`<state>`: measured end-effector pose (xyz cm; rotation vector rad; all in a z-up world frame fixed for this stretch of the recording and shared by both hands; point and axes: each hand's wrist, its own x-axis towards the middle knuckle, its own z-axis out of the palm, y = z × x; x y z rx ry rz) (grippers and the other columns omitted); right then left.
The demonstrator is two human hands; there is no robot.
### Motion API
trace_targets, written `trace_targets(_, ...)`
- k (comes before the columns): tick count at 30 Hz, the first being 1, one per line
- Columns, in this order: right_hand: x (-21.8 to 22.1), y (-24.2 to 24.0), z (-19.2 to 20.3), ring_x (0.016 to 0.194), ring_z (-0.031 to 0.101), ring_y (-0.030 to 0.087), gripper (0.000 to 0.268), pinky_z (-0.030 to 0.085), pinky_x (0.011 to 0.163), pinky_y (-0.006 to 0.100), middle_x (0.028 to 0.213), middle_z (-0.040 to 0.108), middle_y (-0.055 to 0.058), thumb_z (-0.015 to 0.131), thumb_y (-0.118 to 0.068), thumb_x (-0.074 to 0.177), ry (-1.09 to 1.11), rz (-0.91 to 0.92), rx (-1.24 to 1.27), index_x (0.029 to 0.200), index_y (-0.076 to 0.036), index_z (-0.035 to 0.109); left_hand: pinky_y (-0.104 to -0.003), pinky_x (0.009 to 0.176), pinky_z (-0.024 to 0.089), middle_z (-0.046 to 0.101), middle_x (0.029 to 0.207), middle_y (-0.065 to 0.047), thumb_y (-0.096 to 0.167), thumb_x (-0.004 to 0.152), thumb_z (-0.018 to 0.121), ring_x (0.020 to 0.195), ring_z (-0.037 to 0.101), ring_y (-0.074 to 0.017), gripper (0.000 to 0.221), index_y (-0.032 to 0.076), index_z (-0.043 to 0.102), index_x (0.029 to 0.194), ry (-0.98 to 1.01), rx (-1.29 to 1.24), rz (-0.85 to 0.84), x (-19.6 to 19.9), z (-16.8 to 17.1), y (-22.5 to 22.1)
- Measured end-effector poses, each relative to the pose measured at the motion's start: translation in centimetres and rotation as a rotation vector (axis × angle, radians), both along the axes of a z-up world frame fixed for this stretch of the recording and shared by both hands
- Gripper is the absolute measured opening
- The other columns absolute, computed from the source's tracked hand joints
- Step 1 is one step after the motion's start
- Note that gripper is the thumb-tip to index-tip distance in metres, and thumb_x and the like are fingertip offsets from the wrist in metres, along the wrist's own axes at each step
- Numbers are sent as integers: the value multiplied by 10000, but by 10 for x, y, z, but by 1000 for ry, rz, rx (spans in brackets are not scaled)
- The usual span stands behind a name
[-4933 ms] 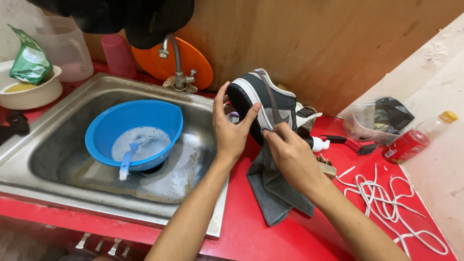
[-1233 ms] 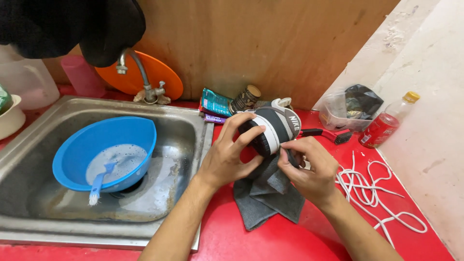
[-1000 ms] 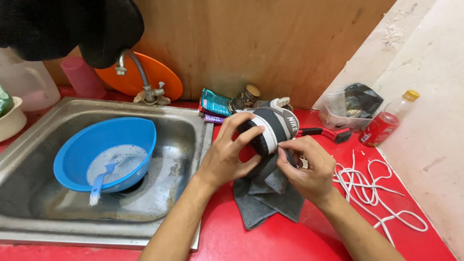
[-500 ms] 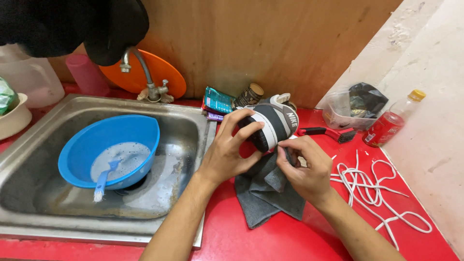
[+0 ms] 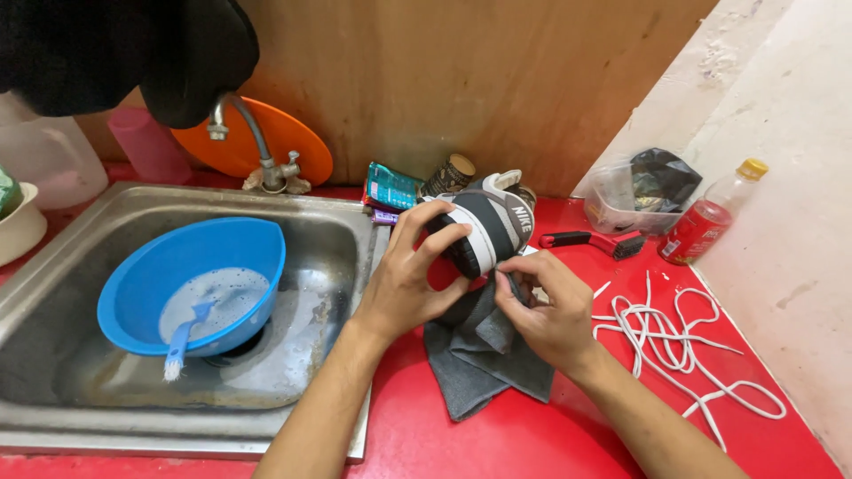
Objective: The person is finishing the restoration of a shoe by wiping it down with a cloth and using a brush to clean it.
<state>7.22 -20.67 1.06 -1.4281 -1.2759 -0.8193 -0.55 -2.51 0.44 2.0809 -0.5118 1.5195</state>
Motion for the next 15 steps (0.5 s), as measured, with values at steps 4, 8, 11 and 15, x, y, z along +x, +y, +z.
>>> trace_targets(4, -4, -6, 6, 433, 499, 154, 124, 452, 374, 276, 633, 566, 82, 787, 69, 842, 22, -15, 28, 946, 5, 762, -554, 1066, 506, 560, 1309, -142, 27, 680, 836, 1234, 584, -430, 709, 213, 603, 1323, 16, 30, 3, 3, -5, -4)
trace_targets(8, -3, -2, 0, 438, 513, 145, 103, 450, 380, 269, 633, 560, 79, 769, 63, 859, 53, 12, 19, 941, 7, 742, -554, 1065, 508, 560, 1307, -142, 12, 676, 824, 1235, 584, -428, 709, 206, 602, 1321, 23, 32, 9, 2, -7, 0)
trace_targets(11, -2, 0, 1, 437, 522, 136, 91, 450, 376, 261, 623, 562, 67, 765, 45, 863, 99, 16, 8, 931, -9, 739, -554, 1062, 508, 562, 1303, -138, 7, 669, 827, 1236, 585, -425, 709, 208, 609, 1313, 29, 38, 14, 4, -5, 1)
trace_targets(15, 0, 1, -5, 456, 534, 127, 94, 455, 391, 250, 627, 564, 61, 755, 40, 870, 166, 31, -3, 936, -24, 734, -543, 1055, 511, 566, 1306, -133, 13, 669, 836, 1237, 590, -416, 694, 208, 615, 1298, 35, 7, 17, 3, -7, 0)
